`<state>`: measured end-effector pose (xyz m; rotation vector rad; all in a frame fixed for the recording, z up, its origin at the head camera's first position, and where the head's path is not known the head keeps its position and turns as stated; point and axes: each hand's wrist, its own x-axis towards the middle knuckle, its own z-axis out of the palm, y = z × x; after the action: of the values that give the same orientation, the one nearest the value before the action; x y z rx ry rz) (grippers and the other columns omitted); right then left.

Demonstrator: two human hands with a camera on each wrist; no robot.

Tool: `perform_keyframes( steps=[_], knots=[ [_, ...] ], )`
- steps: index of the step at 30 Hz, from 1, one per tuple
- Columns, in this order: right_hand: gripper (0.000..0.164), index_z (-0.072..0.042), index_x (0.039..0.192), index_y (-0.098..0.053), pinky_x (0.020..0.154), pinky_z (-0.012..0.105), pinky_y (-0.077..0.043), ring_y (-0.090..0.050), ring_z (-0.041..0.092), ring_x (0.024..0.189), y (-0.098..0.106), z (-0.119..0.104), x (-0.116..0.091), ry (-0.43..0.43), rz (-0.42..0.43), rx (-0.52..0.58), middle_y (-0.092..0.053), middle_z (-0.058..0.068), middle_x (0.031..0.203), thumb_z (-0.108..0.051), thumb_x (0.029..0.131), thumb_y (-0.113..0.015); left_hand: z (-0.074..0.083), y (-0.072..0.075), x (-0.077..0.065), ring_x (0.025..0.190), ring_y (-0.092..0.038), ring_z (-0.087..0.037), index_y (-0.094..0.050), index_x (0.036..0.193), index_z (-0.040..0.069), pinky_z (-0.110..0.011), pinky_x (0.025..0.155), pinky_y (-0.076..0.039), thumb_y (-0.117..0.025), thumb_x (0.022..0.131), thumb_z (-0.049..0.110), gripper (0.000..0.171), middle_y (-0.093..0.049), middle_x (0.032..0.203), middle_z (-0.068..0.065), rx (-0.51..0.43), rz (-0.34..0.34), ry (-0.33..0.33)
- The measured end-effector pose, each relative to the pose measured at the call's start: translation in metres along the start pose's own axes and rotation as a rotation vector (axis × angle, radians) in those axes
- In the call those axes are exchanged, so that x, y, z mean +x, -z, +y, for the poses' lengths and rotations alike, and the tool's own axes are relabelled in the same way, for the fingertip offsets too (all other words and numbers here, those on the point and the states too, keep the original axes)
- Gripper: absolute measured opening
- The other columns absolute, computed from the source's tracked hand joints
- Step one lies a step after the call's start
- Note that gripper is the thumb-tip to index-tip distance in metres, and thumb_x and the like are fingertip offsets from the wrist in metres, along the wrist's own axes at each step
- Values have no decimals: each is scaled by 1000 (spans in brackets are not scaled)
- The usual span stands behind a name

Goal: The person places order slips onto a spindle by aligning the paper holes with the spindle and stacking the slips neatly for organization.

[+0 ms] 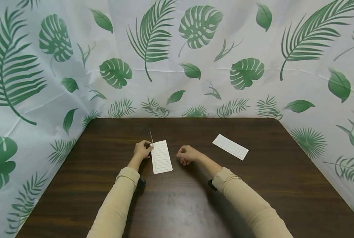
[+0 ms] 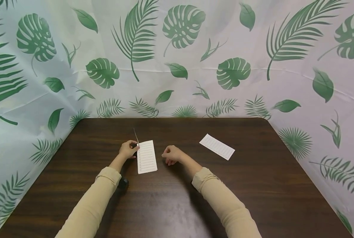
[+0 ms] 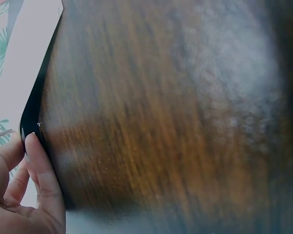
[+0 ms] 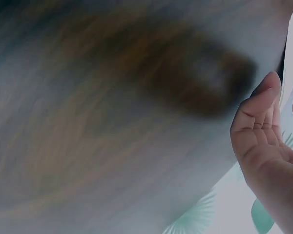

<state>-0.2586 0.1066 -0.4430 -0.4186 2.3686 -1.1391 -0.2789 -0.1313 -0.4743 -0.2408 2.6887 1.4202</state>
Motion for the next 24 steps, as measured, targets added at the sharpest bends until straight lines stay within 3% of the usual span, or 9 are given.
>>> perform_keyframes(
  steps=[6,15,21,24],
  knots=[
    [15,5,99,-55,54,25,-53,-57,11,54,20,8,-8,54,82,-8,-61,11,69,-9,95,-51,1,1,0,77,-55,-27,-55,120,1,-21,51,-56,-60,92,15,31,-41,121,-27,-17,-23,39],
    [13,6,98,-56,56,29,-54,-58,14,57,48,23,-15,77,192,-85,-62,14,75,-5,93,-53,6,5,-4,56,-47,-11,-54,121,0,-19,48,-54,-59,93,14,32,-42,120,-28,-8,-25,23],
    [10,7,96,-56,56,27,-54,-58,15,62,67,39,-19,75,214,-146,-62,16,77,-3,92,-55,5,3,-2,69,-54,-20,-55,119,0,-19,49,-55,-60,92,14,31,-42,120,-27,-23,-14,32],
    [10,7,94,-56,56,27,-54,-57,15,62,78,46,-23,79,225,-196,-61,16,76,-2,92,-55,4,1,-1,67,-53,-18,-55,120,1,-20,50,-55,-60,92,13,31,-41,120,-27,-29,-16,33]
  ],
)
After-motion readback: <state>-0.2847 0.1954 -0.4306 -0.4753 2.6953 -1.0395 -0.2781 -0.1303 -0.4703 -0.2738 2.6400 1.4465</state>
